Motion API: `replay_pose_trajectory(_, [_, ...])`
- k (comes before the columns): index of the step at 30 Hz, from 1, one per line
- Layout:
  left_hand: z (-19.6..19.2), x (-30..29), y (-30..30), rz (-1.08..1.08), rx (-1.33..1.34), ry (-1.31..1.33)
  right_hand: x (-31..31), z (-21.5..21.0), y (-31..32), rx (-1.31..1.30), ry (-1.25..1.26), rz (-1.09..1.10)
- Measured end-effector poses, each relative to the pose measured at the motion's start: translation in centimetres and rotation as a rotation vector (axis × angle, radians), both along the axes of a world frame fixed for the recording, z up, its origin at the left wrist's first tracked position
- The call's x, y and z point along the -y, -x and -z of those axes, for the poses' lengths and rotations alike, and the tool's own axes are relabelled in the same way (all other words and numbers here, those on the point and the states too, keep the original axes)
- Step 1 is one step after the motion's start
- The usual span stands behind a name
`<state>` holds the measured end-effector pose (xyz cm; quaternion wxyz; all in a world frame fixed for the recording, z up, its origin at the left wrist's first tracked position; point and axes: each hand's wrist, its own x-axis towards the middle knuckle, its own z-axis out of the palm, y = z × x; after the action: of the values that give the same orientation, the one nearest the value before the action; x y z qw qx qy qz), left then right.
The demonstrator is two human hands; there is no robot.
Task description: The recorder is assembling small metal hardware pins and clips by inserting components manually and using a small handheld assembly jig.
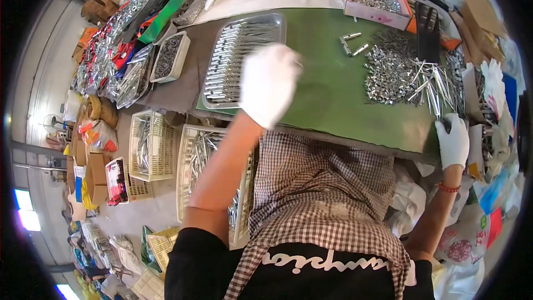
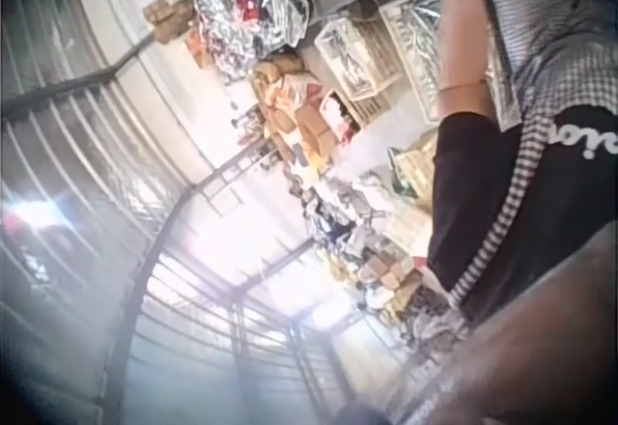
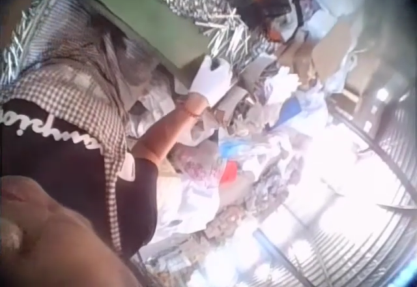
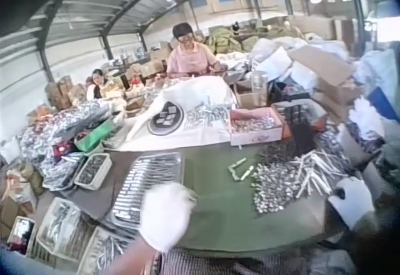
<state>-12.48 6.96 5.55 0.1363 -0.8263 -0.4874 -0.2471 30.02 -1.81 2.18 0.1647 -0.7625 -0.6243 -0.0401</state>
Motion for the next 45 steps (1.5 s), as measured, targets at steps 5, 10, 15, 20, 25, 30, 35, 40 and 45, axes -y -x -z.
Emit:
replay_pose_trajectory(5, [-1.2, -8.8, 11.7, -0.148, 0.123, 0.096, -0.5, 0.2, 0.5, -0.01, -0.019, 0.003])
replay_pose_trajectory(10, [-0.4, -12.1, 15.5, -0.134, -0.014, 0.348, -1.2, 0.8, 0.5, -0.017, -0.01, 0.07])
replay_pose_trajectory(15, [0.5, -11.6, 14.9, -0.185, 0.058, 0.314, -1.0, 1.1, 0.5, -0.012, -0.026, 0.1])
replay_pose_trajectory(20, [1.1, -10.7, 13.4, -0.227, 0.129, 0.31, -0.9, 1.2, 0.5, -0.006, -0.069, 0.122])
replay_pose_trajectory(25, [1.4, -10.8, 14.3, -0.288, 0.102, 0.285, -1.2, 1.0, 1.1, -0.019, -0.059, 0.149])
replay_pose_trajectory(30, [0.8, -9.7, 9.4, -0.24, -0.092, -0.058, -0.4, 0.0, 1.3, -0.043, -0.001, 0.269])
replay_pose_trajectory(35, [-0.7, -8.7, -2.1, 0.314, -0.209, -0.002, 1.3, -1.5, 3.5, -0.344, -0.276, -0.002])
replay_pose_trajectory(40, [1.3, -10.8, -6.5, 0.396, -0.348, 0.107, 1.8, -1.0, 5.7, -0.45, -0.365, -0.148])
replay_pose_trajectory(45, [1.6, -9.5, -5.4, 0.361, -0.384, 0.126, 3.2, -0.8, 5.9, -0.748, -0.227, -0.19])
